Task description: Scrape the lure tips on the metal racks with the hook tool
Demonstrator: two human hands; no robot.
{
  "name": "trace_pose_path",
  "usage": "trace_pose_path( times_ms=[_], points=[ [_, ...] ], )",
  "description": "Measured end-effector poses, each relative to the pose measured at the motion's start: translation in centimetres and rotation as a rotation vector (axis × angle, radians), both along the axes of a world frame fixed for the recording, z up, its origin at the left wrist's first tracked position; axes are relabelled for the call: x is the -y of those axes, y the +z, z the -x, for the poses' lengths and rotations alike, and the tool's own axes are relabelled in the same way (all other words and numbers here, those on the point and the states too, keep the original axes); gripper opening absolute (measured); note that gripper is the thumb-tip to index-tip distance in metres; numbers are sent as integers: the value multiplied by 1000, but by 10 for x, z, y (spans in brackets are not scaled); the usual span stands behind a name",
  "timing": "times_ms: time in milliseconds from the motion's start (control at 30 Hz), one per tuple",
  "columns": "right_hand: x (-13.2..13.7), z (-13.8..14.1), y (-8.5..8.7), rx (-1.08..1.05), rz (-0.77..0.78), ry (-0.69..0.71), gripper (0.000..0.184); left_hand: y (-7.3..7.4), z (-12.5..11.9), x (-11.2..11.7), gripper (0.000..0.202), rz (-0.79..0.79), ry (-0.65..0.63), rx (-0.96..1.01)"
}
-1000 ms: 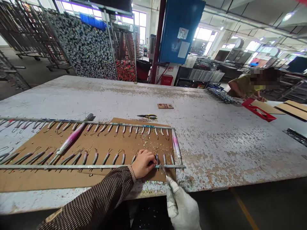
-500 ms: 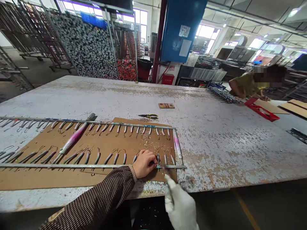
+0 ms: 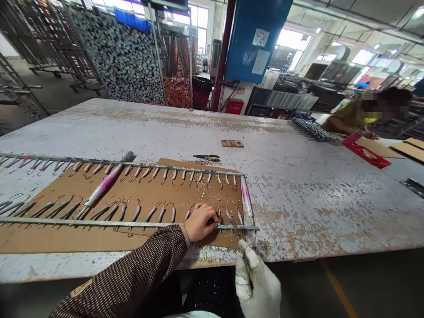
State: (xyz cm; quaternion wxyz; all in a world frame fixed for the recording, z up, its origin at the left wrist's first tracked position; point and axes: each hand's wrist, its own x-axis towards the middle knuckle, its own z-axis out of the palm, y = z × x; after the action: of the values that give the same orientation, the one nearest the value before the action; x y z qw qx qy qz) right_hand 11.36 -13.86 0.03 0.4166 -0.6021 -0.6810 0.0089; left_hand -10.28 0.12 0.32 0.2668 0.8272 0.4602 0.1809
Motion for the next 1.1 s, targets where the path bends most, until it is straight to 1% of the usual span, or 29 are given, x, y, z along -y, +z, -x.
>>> trace_pose_path(
  times_ms=[33, 67, 167, 200, 233, 333, 367, 400, 467, 500, 533, 633, 667, 700, 800, 833, 967, 1033, 1100],
  points=[
    [0, -1, 0, 5, -13, -23, 37, 0, 0, 0, 3, -4, 2, 5],
    [0, -1, 0, 38, -14, -7, 37, 0, 0, 0, 3, -3, 4, 7],
    [-3, -1, -1, 147, 63, 146, 36, 1, 0, 1, 4, 23, 9, 0],
    [-3, -1, 0, 157, 77, 173, 37, 1, 0, 1, 4, 28, 8, -4],
    [-3, -1, 0, 146, 56, 151, 36, 1, 0, 1, 4, 26, 6, -6],
    [0, -1, 3, 109, -31, -1, 35, 1, 0, 1, 2, -5, 2, -6],
    [0, -1, 4, 128, -48, -11, 35, 0, 0, 1, 2, -12, 0, -8],
    [0, -1, 4, 162, -47, 16, 33, -1, 0, 1, 3, -13, 0, -11],
    [-1, -2, 3, 231, -6, 127, 33, -2, 0, 0, 3, -4, 0, -18],
    [-1, -3, 3, 237, 14, 154, 33, -3, 0, 0, 3, -1, -1, -20],
    [0, -4, 3, 218, 23, 140, 33, -4, 0, 0, 3, -2, -1, -21],
    [1, -7, 7, 118, -35, -27, 33, -4, 0, 0, 2, -22, 1, -16],
    [1, -7, 8, 109, -43, -49, 34, -4, 0, 0, 2, -28, 3, -13],
    [0, -6, 8, 118, -36, -35, 33, -4, 0, 0, 2, -29, 7, -11],
    [-4, -2, 6, 185, 33, 85, 34, -4, 0, 1, 2, -14, 9, -7],
    [-5, -2, 6, 183, 35, 92, 33, -4, 0, 2, 1, -10, 4, -9],
    [-2, -4, 7, 75, -83, 9, 32, -3, -1, 2, 4, -31, 4, -9],
    [1, -5, 6, 116, -72, 60, 32, -3, -1, 2, 4, -31, 16, -11],
    [2, -7, 4, 182, -6, 148, 30, -3, -1, 2, 4, -20, 21, -17]
  ],
)
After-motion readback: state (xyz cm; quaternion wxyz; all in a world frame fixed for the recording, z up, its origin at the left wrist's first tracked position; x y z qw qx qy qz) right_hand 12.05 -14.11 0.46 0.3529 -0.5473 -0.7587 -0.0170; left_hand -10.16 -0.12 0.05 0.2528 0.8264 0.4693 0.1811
